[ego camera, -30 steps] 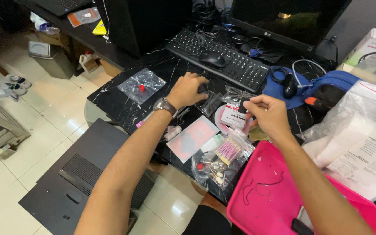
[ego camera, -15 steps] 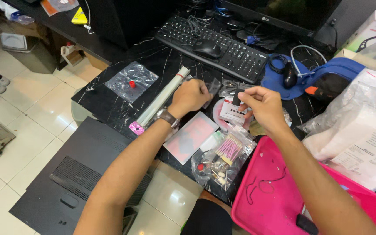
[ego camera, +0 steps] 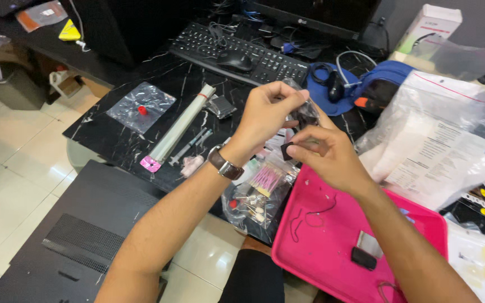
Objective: The person sorts and organizes small items from a pink tray, including cotton swabs, plastic bags, wires, and electronic components. They pick up items, inspect them, and place them back into the tray or onto the table.
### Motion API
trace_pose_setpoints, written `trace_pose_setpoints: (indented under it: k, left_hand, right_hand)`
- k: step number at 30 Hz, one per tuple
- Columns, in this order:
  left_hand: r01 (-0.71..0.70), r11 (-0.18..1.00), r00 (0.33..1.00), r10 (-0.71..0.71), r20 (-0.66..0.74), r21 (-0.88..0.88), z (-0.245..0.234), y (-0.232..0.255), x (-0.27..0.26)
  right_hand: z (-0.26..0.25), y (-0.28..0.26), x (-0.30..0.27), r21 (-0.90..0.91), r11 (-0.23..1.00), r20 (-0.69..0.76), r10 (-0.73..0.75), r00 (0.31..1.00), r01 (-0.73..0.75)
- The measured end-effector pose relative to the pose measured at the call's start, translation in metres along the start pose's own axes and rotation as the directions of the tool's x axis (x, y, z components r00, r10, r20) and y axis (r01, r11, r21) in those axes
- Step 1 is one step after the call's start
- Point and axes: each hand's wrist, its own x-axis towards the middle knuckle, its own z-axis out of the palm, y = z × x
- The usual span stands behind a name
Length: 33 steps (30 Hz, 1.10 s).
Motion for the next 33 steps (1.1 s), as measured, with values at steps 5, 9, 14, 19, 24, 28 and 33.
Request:
trace_pose_setpoints:
  k: [5,9,14,19,24,28,33]
  left_hand:
    - [-0.261,0.962,0.947,0.239,0.216,0.077,0.047,-0.032,-0.026]
    - [-0.288,0.934,0.944,0.241,0.224,0.211,0.071,-0.051,-0.054]
    - [0.105,0.994,0.9,-0.08,0.429,-0.033,0.117,-0.09,-0.074]
    - [0.076,0.996,0.88,-0.087,0.467,0.043,0.129,-0.082,-0.088]
    - [-0.038,0.988,0.828,-0.052,0.558,0.148,0.129,-0.068,-0.099]
    - [-0.049,0.986,0.792,-0.06,0.607,0.161,0.127,-0.061,-0.101]
    - [-0.029,0.992,0.771,-0.057,0.635,0.125,0.124,-0.065,-0.105]
  right_hand:
    - [-0.062,0.065,-0.06,0.215,0.977,-0.445,0.105,0.889,-0.008]
    - [-0.099,0.045,-0.114,0.372,0.923,-0.537,0.124,0.835,0.102]
    - [-0.118,0.031,-0.156,0.305,0.944,-0.611,0.091,0.786,0.129]
    - [-0.15,0.016,-0.185,-0.055,0.997,-0.636,-0.076,0.768,0.053]
    - [-0.17,0.006,-0.2,-0.042,0.998,-0.686,0.007,0.728,-0.048]
    - [-0.163,-0.007,-0.203,-0.051,0.996,-0.685,0.018,0.728,-0.073]
    - [-0.15,-0.006,-0.201,-0.245,0.966,-0.671,-0.111,0.733,-0.079]
